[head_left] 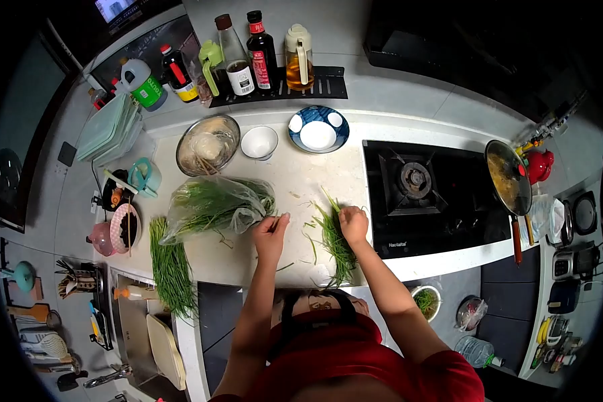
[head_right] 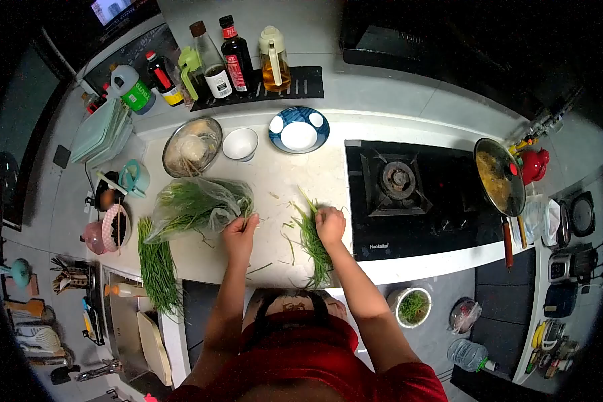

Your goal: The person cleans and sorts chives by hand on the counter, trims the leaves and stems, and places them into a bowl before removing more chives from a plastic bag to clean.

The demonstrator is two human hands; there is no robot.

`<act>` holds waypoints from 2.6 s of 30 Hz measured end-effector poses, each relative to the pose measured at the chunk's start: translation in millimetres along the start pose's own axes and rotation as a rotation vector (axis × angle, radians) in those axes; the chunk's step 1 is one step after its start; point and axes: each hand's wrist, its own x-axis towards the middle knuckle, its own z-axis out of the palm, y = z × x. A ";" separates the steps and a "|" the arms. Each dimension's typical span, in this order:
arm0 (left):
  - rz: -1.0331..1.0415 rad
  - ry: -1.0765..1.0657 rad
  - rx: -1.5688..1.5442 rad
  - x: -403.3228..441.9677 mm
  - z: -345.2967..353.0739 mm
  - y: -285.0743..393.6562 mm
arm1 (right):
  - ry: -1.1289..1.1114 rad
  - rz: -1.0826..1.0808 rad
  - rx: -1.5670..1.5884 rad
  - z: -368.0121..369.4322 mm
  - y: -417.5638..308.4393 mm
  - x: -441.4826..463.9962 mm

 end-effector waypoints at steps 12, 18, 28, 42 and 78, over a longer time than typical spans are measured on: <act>-0.091 -0.259 -0.195 8.0 62.3 23.1 | -0.405 0.379 1.143 -76.3 -90.8 -26.7; 0.037 -0.339 -0.082 7.7 71.1 35.3 | -0.292 0.309 1.025 -90.8 -92.9 -22.8; 0.410 -0.157 0.446 10.0 61.2 44.5 | -0.281 0.276 0.846 -113.5 -103.4 -23.3; 0.387 -0.181 0.598 47.2 19.2 32.2 | -0.608 0.522 1.267 -128.4 -94.2 -26.8; 0.261 -0.152 0.260 22.1 52.4 55.3 | -0.439 0.574 1.209 -117.1 -100.9 -20.6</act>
